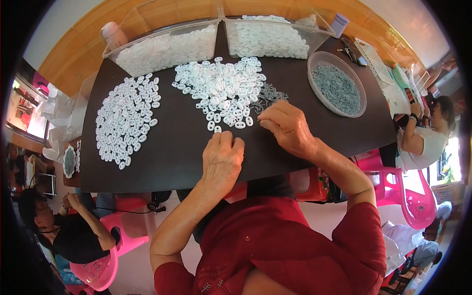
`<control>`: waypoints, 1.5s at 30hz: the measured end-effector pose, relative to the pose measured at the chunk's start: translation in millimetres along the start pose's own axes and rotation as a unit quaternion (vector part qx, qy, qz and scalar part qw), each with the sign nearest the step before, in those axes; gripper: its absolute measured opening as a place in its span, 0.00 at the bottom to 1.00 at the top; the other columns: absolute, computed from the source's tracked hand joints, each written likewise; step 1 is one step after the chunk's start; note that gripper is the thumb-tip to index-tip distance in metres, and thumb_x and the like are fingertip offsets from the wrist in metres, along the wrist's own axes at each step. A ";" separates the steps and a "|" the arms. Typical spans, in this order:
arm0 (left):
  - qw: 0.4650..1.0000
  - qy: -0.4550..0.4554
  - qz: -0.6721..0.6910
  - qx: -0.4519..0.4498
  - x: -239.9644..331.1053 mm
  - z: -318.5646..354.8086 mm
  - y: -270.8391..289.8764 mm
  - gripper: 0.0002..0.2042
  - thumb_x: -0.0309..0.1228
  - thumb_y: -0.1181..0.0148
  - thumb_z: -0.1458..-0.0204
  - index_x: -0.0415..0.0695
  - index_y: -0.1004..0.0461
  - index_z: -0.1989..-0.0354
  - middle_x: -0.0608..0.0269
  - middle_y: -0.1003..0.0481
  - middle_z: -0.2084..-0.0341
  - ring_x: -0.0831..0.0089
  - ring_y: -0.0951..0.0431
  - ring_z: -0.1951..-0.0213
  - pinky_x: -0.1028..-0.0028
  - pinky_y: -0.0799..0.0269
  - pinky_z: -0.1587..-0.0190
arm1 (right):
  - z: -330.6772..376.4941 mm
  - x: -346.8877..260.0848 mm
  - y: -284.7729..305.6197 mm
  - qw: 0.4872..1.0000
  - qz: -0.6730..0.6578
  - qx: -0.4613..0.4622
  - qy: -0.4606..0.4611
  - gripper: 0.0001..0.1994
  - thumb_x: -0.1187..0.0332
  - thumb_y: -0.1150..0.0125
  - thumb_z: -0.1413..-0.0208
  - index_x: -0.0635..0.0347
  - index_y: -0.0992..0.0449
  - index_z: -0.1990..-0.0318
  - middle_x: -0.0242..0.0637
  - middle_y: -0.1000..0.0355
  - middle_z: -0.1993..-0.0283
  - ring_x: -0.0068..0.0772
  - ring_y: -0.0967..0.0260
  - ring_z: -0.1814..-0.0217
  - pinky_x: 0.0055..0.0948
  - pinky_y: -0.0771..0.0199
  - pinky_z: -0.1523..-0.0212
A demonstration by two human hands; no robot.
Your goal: Assembling small plastic components by manually inserting small metal rivets or pins.
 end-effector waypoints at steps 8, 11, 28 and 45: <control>0.996 0.053 0.067 -0.010 -12.7 7.4 -2.1 0.10 0.19 0.39 0.65 0.40 0.26 0.70 0.59 0.33 0.76 0.62 0.30 0.71 0.66 0.32 0.71 | 6.9 -10.3 -12.5 1.000 0.004 -0.021 -0.005 0.05 0.79 0.38 0.56 0.63 0.25 0.69 0.38 0.30 0.71 0.39 0.32 0.68 0.33 0.32 0.69; 0.999 0.007 0.025 0.026 2.5 10.7 5.4 0.11 0.18 0.39 0.66 0.40 0.26 0.70 0.59 0.33 0.75 0.63 0.30 0.70 0.67 0.32 0.71 | 10.2 -11.3 -14.9 1.000 -0.015 -0.020 -0.017 0.06 0.79 0.39 0.56 0.64 0.25 0.69 0.38 0.30 0.71 0.40 0.32 0.67 0.32 0.31 0.68; 0.816 0.251 0.504 0.131 -55.9 46.9 16.9 0.18 0.20 0.34 0.56 0.37 0.31 0.55 0.69 0.28 0.80 0.82 0.30 0.75 0.82 0.33 0.71 | 31.9 -19.2 -77.0 0.860 -0.384 -0.095 -0.322 0.08 0.70 0.46 0.43 0.67 0.27 0.68 0.31 0.29 0.73 0.16 0.36 0.70 0.19 0.34 0.69; 0.664 0.376 0.613 0.206 -69.6 76.9 -3.4 0.04 0.24 0.41 0.49 0.35 0.26 0.68 0.61 0.26 0.76 0.80 0.31 0.78 0.82 0.35 0.76 | 13.7 -28.3 -19.6 0.995 0.009 0.052 -0.081 0.05 0.77 0.37 0.57 0.62 0.24 0.70 0.40 0.29 0.72 0.42 0.32 0.69 0.33 0.31 0.68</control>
Point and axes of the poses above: each hand's wrist, its own z-axis away from the middle knuckle, its own y-axis out of the back of the hand, x = y × z, the point moved 10 cm from there along -z, towards the middle knuckle
